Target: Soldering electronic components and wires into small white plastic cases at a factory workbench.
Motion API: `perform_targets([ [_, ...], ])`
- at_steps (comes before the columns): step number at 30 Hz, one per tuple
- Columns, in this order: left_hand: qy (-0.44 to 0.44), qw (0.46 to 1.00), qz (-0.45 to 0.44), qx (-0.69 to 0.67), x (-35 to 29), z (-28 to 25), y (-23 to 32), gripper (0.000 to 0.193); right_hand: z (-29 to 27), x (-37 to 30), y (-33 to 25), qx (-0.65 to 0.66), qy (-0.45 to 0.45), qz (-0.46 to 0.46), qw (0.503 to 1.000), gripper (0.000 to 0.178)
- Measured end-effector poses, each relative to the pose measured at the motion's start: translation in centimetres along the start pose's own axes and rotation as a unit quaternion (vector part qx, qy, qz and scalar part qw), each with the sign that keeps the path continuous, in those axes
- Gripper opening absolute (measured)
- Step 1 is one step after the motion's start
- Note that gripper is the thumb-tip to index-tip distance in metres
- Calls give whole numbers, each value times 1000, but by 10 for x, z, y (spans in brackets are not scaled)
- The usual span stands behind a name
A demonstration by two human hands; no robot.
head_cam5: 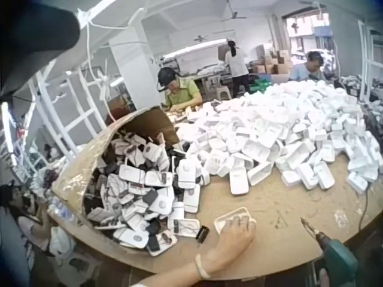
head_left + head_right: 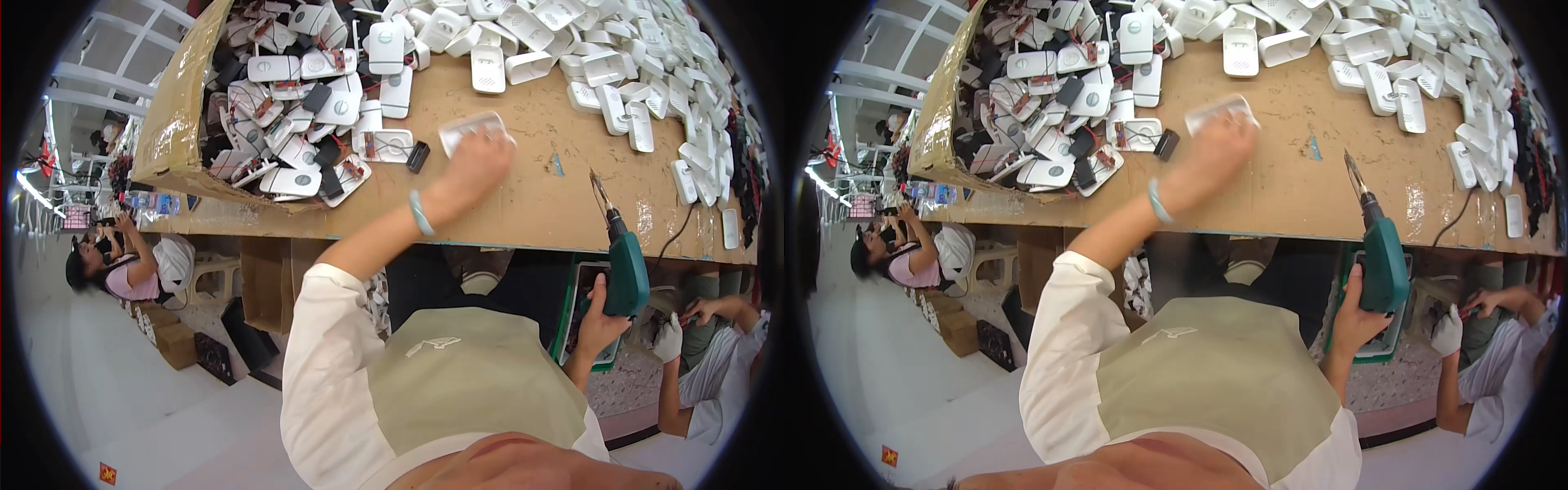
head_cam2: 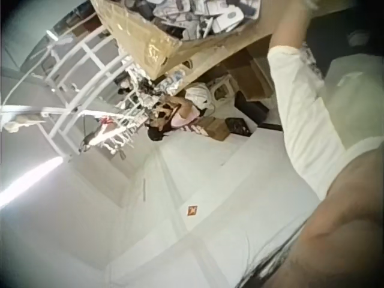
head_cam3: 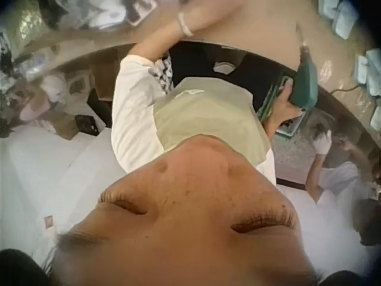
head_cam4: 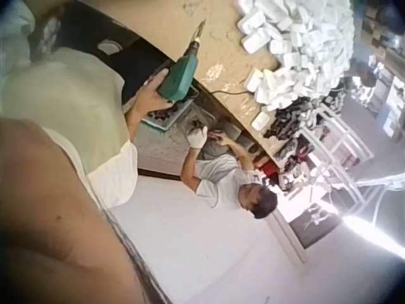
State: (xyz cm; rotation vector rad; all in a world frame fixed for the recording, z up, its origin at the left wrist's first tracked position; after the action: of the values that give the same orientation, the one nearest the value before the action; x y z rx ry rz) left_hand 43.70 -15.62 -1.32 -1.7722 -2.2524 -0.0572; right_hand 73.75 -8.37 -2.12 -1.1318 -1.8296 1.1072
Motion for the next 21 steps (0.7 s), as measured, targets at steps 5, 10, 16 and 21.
perform_targets([
  [5,-29,989,-22,-141,-33,9,30,15,15,9,-7,22,-25,-32,999,15],
  [10,74,980,-158,-97,-93,-63,-68,30,10,8,-11,22,-14,-40,999,16],
  [16,-83,996,-30,-12,-139,-43,-114,18,19,13,-12,46,-37,-47,997,12],
  [21,-78,996,40,-31,-136,-34,-102,13,25,7,-22,52,-41,-55,996,11],
])
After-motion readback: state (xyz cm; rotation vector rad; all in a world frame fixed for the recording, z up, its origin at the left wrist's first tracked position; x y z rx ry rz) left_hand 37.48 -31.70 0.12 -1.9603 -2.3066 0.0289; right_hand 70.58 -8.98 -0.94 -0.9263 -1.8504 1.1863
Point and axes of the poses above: each hand's wrist, its own x-axis towards the middle knuckle, its own z-axis out of the palm, y = z × x, the point moved 9 cm from there along x, towards the middle knuckle, and after that the axes turned 12 degrees about -y, right-handed, at the moved point
